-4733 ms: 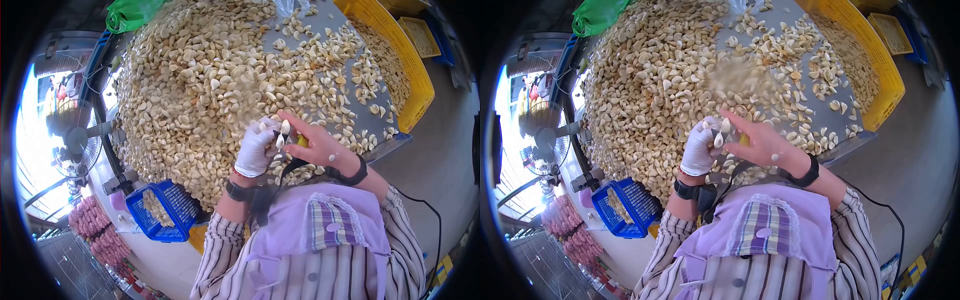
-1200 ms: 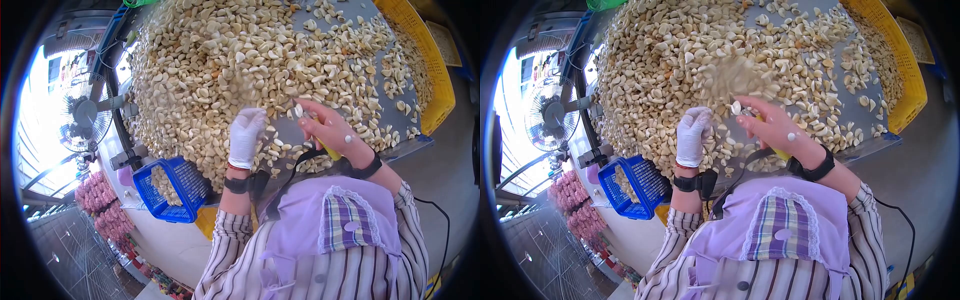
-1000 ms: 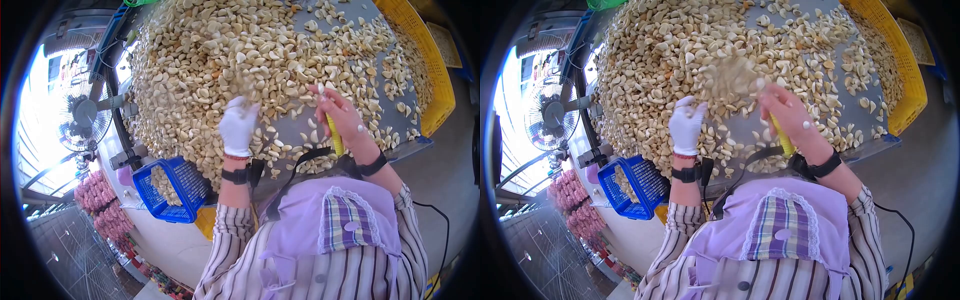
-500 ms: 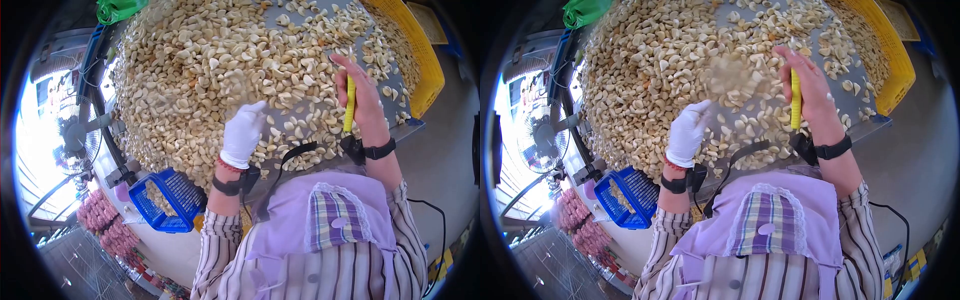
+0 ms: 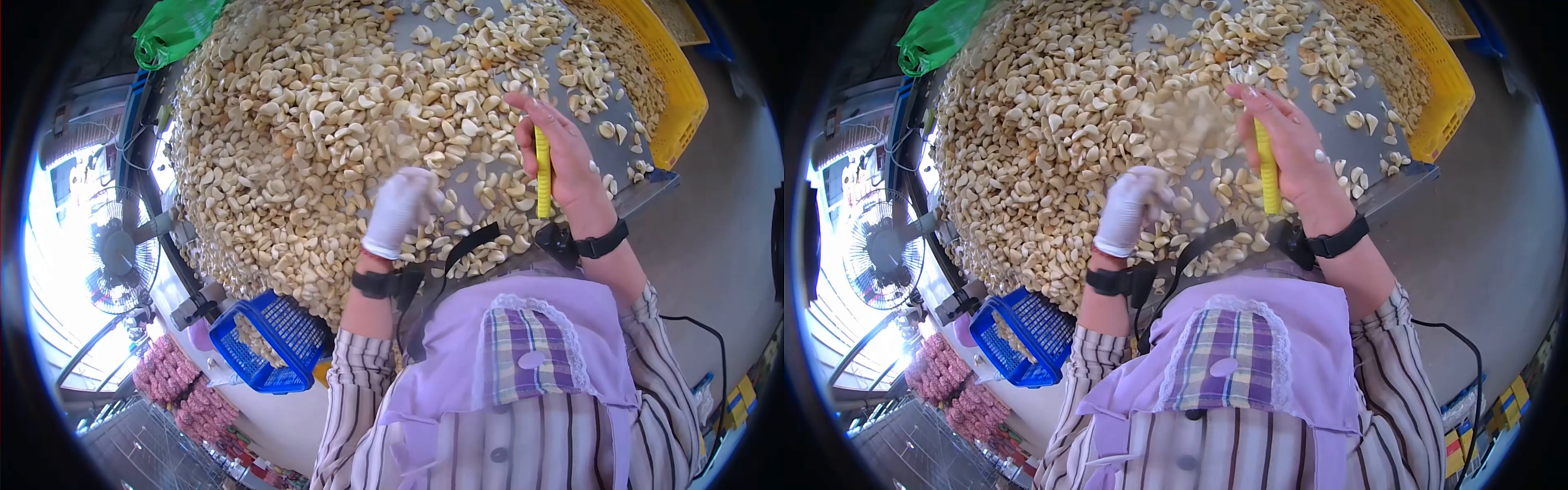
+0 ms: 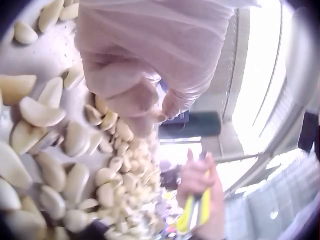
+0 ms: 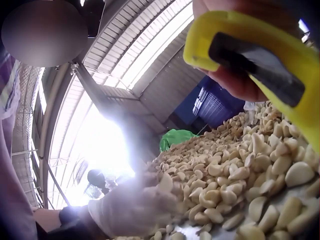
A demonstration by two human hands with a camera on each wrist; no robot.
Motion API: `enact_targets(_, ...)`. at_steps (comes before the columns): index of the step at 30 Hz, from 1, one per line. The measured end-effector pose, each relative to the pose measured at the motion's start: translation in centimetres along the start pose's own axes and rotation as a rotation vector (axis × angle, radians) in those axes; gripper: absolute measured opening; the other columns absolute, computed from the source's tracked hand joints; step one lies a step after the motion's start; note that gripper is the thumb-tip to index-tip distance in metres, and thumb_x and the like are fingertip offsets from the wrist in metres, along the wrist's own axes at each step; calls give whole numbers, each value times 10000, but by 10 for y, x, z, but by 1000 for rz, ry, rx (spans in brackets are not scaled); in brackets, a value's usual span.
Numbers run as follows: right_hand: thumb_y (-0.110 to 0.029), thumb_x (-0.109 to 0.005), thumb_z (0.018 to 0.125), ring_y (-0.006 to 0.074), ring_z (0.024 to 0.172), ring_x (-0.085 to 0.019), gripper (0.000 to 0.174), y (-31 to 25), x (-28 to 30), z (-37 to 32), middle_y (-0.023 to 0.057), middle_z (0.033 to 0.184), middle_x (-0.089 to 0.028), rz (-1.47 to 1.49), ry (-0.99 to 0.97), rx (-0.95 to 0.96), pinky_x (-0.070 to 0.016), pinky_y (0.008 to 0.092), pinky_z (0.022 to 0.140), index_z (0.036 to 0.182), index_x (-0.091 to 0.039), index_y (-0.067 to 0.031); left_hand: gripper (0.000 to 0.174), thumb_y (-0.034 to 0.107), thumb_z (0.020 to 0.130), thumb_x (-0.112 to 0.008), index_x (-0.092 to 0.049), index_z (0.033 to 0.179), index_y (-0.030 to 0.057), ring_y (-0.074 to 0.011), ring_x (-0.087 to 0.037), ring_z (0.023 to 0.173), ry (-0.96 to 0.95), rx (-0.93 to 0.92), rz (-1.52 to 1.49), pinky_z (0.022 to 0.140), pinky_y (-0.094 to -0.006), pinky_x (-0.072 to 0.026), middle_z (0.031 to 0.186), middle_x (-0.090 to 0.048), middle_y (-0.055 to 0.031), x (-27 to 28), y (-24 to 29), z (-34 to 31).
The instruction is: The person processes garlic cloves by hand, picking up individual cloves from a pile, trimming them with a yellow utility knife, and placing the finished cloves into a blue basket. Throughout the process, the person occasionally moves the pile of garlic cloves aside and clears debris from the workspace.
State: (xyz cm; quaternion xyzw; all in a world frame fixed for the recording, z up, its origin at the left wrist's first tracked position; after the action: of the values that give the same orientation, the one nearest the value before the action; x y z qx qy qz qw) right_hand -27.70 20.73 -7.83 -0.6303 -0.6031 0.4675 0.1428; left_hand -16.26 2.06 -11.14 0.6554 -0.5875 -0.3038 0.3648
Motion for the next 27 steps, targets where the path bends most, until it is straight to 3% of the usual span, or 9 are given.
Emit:
enact_targets(2,-291,-498,930,54,426,-438,357,6,-8,-1,-6,651,-495,-23,-40,-30,-349,177,383,1187,-558,-49,312,282,899,-507,-545,1066,21,-62,-456,518,16,-26,-425,401,-161,-305,814,-599,-42,11,2,-10)
enact_targets(5,-282,-493,935,51,418,-431,356,21,-20,-5,-11,646,-495,-96,-63,-79,-352,168,385,1194,-550,-46,253,250,909,-522,-578,1034,36,-67,-532,640,71,24,-581,474,-182,-367,828,-597,-21,15,-1,-19)
enact_targets(11,-203,-559,882,34,471,-468,462,29,-75,-30,-4,716,-554,-537,-379,-50,-400,169,432,1324,-449,-126,302,269,911,-544,-524,1118,50,-27,-386,552,16,88,-841,409,-124,-253,808,-510,11,-8,1,-33)
enact_targets(13,-197,-587,860,65,514,-475,534,18,-90,-35,5,726,-555,-751,-467,264,-410,208,482,1360,-408,-136,281,258,922,-531,-511,1107,48,-28,-391,559,-97,86,-932,400,-131,-250,814,-511,5,-22,14,-37)
enact_targets(17,-207,-646,799,140,549,-476,673,27,-101,-46,71,712,-549,-935,-602,235,-412,276,550,1395,-340,-139,190,200,919,-528,-511,1055,69,-32,-366,502,-17,172,-1037,382,-143,-237,771,-520,8,-18,-1,-48)
enact_targets(18,-346,-630,800,291,617,-613,710,29,-102,-47,142,706,-612,-982,-630,211,-464,346,585,1403,-311,-145,190,200,919,-528,-511,1055,69,-32,-366,502,-15,170,-1037,382,-143,-237,771,-520,8,-18,2,-50)
enact_targets(22,-336,-624,807,292,635,-618,697,23,-110,-50,160,735,-620,-1041,-651,330,-469,335,593,1403,-312,-153,134,191,921,-525,-507,994,80,-32,-346,469,9,179,-986,373,-149,-220,730,-517,2,-27,13,-55)
enact_targets(25,-287,-607,828,237,652,-625,650,34,-108,-49,148,782,-636,-1074,-700,148,-479,313,604,1397,-326,-148,116,193,922,-524,-504,944,81,-33,-341,460,-32,161,-993,368,-151,-212,715,-511,-3,-29,16,-57)
enact_targets(27,-237,-581,858,170,629,-608,577,36,-106,-46,84,785,-637,-820,-716,117,-488,297,596,1383,-361,-148,118,198,921,-525,-503,920,81,-35,-339,456,-92,131,-1007,365,-153,-209,711,-508,-5,-29,12,-57)
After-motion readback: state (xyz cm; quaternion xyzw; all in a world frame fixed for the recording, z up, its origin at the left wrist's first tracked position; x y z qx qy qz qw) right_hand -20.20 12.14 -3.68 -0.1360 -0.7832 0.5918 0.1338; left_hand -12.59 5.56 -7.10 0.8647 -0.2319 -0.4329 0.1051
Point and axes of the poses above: each hand's wrist, its own z-axis towards the middle knuckle, its own x-axis out of the back of the hand, y = z × x, the point moved 10 cm from there along z, towards the middle knuckle
